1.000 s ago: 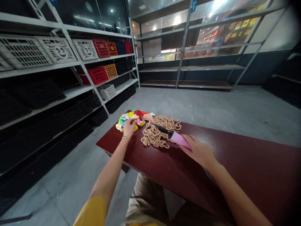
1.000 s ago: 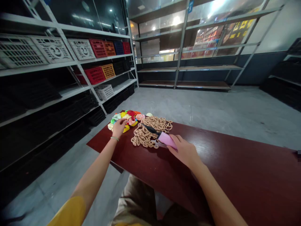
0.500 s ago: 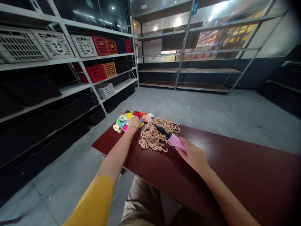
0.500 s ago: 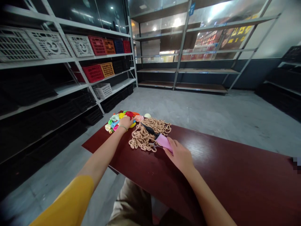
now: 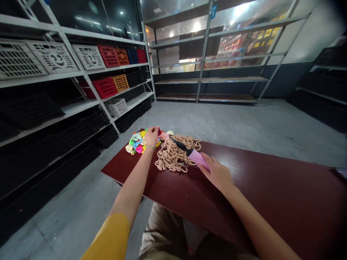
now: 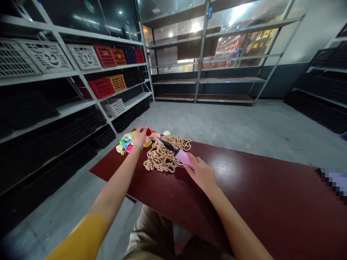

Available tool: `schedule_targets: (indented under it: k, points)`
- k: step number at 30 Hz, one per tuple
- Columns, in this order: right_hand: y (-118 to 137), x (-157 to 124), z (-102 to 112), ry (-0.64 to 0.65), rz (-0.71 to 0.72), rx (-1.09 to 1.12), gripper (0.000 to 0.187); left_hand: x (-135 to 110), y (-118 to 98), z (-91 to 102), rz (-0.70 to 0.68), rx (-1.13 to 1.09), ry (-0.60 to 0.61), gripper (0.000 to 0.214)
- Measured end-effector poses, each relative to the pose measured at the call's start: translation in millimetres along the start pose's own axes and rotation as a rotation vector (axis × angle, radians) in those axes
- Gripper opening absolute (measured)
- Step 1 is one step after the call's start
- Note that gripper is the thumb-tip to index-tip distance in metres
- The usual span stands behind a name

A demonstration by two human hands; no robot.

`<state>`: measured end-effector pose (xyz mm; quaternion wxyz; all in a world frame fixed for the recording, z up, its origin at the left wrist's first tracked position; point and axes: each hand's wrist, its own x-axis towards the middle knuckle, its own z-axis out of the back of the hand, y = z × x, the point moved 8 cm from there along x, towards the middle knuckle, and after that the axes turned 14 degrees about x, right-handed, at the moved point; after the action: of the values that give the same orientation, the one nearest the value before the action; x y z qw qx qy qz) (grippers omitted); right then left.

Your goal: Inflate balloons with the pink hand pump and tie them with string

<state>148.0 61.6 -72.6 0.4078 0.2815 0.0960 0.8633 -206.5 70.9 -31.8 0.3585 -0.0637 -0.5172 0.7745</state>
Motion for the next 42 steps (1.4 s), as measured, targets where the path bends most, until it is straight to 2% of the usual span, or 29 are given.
schedule_targets:
  k: [2,4,8,11,17,23,28,34,42]
  points:
    - [-3,0,1,-0.026,-0.01,0.003,0.049,-11,-3,-22.2,0.159,-0.367,0.081,0.025]
    - [-8,-1,3,-0.059,-0.02,0.02,0.05,-26,-9,-48.0,0.267,-0.587,0.167,0.024]
    - [-17,-1,9,-0.12,-0.025,0.047,0.051,-56,-15,-92.6,0.429,-0.89,0.351,0.015]
    - [-19,-1,11,-0.138,-0.011,0.043,0.051,-72,-14,-110.2,0.459,-1.01,0.449,0.015]
    - [-16,-1,7,-0.105,0.012,0.012,0.049,-87,2,-115.5,0.486,-1.053,0.436,0.021]
    - [-15,-1,4,-0.057,0.0,0.002,0.049,-91,-12,-105.4,0.406,-1.083,0.421,0.027]
    - [-14,-2,6,-0.053,-0.01,0.004,0.05,-90,-19,-95.5,0.305,-0.964,0.332,0.031]
    - [-15,-2,9,-0.051,-0.047,-0.001,0.051,-94,-14,-103.7,0.246,-0.904,0.304,0.031]
    - [-13,-3,11,-0.063,-0.054,-0.009,0.051,-102,-20,-110.5,0.269,-1.026,0.348,0.029]
